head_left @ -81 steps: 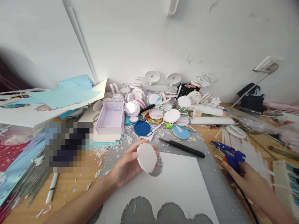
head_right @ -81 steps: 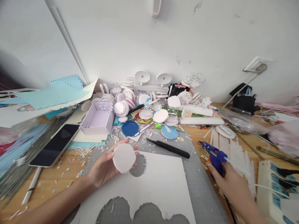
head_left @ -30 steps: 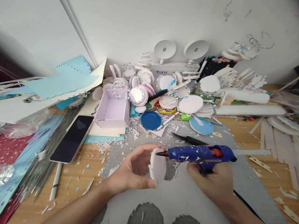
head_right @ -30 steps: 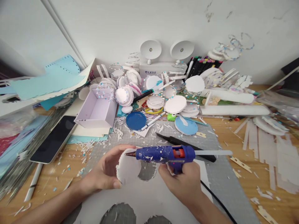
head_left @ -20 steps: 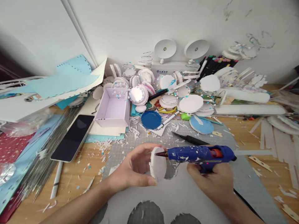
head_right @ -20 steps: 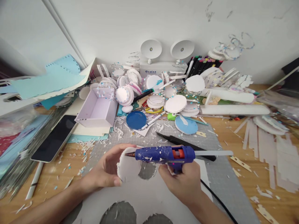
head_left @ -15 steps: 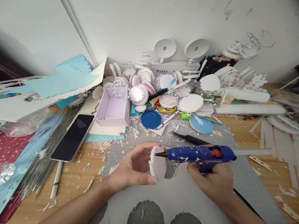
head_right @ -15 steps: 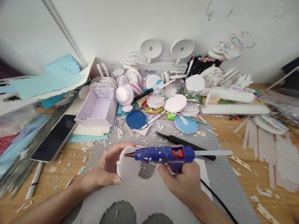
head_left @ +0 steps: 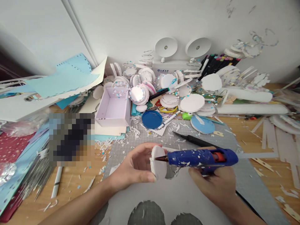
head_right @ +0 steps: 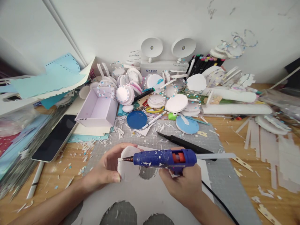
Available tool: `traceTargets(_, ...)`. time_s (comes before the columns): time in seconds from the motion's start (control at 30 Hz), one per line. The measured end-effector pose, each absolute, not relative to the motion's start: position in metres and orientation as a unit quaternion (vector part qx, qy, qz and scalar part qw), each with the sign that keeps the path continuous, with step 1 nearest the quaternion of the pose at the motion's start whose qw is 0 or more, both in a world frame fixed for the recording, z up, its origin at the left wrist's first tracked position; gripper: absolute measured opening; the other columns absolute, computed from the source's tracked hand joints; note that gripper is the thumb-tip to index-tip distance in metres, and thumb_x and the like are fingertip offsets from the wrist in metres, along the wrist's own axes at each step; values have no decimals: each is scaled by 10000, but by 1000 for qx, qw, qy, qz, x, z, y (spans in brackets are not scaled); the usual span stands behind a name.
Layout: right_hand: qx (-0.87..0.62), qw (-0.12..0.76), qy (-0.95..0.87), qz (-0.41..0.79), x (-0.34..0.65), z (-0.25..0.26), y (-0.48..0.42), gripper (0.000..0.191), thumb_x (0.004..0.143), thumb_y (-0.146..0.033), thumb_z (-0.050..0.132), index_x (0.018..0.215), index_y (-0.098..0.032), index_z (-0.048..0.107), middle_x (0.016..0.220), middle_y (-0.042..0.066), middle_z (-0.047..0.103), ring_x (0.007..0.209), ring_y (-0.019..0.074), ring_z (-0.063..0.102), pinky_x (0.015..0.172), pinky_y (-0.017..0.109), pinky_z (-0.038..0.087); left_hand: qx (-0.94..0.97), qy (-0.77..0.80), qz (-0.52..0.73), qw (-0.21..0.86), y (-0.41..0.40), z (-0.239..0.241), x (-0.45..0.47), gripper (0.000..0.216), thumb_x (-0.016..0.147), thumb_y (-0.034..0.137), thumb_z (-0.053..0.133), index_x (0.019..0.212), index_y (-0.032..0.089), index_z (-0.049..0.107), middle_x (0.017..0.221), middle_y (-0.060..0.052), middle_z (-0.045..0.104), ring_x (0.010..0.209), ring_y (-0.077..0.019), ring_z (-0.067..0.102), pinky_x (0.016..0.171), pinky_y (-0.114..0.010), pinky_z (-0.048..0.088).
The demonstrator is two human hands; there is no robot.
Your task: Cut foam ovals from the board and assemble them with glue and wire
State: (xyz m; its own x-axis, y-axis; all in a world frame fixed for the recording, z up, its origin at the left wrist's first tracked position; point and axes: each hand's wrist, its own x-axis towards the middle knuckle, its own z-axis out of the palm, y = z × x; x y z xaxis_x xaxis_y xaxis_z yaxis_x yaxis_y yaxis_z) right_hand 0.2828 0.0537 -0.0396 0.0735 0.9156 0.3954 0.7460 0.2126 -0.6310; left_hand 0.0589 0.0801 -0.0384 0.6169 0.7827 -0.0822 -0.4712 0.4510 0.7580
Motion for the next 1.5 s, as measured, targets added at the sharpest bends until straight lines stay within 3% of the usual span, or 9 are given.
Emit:
traceTargets(0.27, -546, 420, -719, 88, 289, -41, 57, 107, 674, -158, 576, 752, -227, 549, 455, -64, 548, 382, 133, 526, 382, 223, 415, 359, 219, 379, 824, 80, -42, 58, 582, 659, 279, 831, 1187, 245, 588, 1237, -79, 626, 1065, -218, 598, 856, -311, 450)
traceTargets(0.53, -496, 417, -760, 54, 294, -42, 59, 145, 671, -133, 612, 758, -230, 549, 502, -42, 595, 479, 168, 610, 441, 237, 474, 369, 238, 381, 813, 80, -43, 58, 593, 652, 368, 830, 1181, 232, 599, 1134, -66, 666, 1019, -216, 620, 842, -301, 453)
traceTargets(0.97, -489, 418, -762, 74, 294, -41, 59, 159, 714, -121, 597, 823, -215, 530, 607, -24, 604, 457, 138, 569, 436, 239, 454, 364, 233, 396, 811, 80, -42, 59, 526, 698, 396, 791, 1164, 225, 618, 1120, -78, 684, 976, -210, 646, 824, -293, 476)
traceTargets(1.5, -480, 401, -777, 72, 293, -36, 60, 150, 738, -129, 577, 831, -219, 501, 563, -42, 590, 445, 140, 578, 415, 227, 449, 362, 252, 380, 813, 78, -49, 53, 611, 774, 521, 680, 1255, 165, 556, 1171, -175, 655, 993, -276, 651, 825, -373, 512)
